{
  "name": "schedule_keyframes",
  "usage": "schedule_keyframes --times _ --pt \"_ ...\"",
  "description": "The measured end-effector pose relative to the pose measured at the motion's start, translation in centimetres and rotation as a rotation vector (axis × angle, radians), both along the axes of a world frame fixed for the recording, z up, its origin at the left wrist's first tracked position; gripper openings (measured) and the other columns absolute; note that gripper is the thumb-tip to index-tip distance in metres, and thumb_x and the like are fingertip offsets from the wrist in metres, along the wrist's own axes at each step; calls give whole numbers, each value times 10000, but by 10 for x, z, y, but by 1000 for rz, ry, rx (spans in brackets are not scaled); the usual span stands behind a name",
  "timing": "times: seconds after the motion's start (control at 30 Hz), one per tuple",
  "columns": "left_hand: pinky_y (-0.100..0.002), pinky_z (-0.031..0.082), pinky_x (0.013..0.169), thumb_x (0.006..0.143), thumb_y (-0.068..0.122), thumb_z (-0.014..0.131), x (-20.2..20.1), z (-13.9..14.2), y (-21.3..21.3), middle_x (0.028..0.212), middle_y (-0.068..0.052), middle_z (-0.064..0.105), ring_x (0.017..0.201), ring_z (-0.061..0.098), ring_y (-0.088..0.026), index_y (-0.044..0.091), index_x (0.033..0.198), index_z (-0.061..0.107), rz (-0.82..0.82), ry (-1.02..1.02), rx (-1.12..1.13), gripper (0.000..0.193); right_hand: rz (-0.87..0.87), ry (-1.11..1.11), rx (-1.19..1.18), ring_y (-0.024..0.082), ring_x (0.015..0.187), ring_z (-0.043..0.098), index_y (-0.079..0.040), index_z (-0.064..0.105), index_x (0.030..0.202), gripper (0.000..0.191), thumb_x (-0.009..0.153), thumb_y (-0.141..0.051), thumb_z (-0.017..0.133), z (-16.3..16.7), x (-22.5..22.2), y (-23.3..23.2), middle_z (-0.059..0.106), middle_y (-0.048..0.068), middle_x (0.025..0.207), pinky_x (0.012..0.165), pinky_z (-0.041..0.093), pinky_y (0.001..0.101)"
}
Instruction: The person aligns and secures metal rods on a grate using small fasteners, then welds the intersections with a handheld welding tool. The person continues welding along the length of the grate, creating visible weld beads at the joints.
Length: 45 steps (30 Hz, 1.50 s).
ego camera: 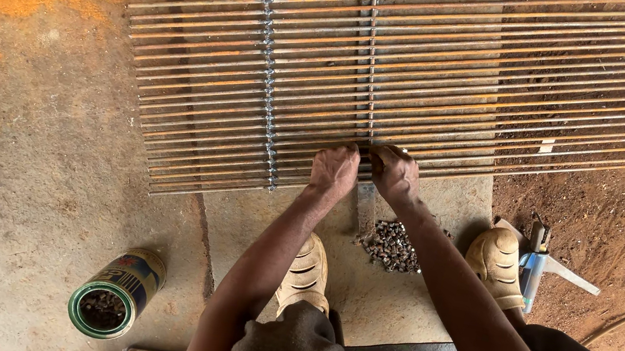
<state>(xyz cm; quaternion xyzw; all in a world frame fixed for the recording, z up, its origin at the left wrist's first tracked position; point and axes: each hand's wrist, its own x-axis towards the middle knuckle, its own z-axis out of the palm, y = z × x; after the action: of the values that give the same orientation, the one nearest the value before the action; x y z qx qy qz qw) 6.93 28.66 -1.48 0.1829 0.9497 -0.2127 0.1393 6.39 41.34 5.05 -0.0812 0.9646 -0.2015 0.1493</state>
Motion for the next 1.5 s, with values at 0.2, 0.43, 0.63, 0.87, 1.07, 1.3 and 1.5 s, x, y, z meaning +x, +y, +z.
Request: schedule_keyframes --times 0.2,0.43,0.63,0.87,1.07,1.3,1.5 --pt "-245 330 506 1031 232 457 -7 20 -2 812 -18 450 645 352 -142 341 1492 349 158 -144 387 485 163 138 31 125 598 641 -139 694 1296 396 930 -7 617 1 -1 2 773 112 1027 401 512 262" --pt "-260 301 386 977 380 550 -6 32 -4 753 -26 587 513 344 -120 252 1278 549 143 187 788 328 261 329 -69 143 664 668 -16 656 1352 463 896 51 617 -2 4 2 734 198 1180 425 545 224" --pt "-232 309 292 985 205 607 14 40 -15 681 -58 678 414 390 -82 21 1547 383 321 -390 805 632 -69 184 -77 109 628 624 -130 696 1210 179 1051 -136 615 -5 27 28 741 84 1020 472 508 223" --pt "-248 450 298 1009 132 613 41 38 -24 722 -100 689 433 529 -84 28 1194 691 227 9 898 226 46 -180 -205 97 559 508 -117 661 1055 174 999 -124 497 -20 97 70 687 61 914 397 432 203" --pt "-275 513 363 1031 201 617 56 29 -36 723 -113 704 472 590 -114 44 1104 703 270 51 891 193 -340 -710 -741 94 533 451 -101 653 981 236 958 -91 419 -46 110 71 690 60 886 395 426 193" --pt "-269 495 349 935 220 670 66 21 -34 681 -81 650 463 535 -108 59 1056 677 274 10 944 202 -151 -111 -276 126 501 510 -113 664 1137 262 1033 -92 425 -39 109 68 715 104 885 332 406 238" --pt "-259 492 333 1053 202 671 69 25 -14 721 -72 661 466 563 -88 67 1182 651 256 -72 882 188 -676 -360 -774 148 732 756 4 706 1050 167 1011 -117 598 -28 80 64 761 139 926 598 649 248"
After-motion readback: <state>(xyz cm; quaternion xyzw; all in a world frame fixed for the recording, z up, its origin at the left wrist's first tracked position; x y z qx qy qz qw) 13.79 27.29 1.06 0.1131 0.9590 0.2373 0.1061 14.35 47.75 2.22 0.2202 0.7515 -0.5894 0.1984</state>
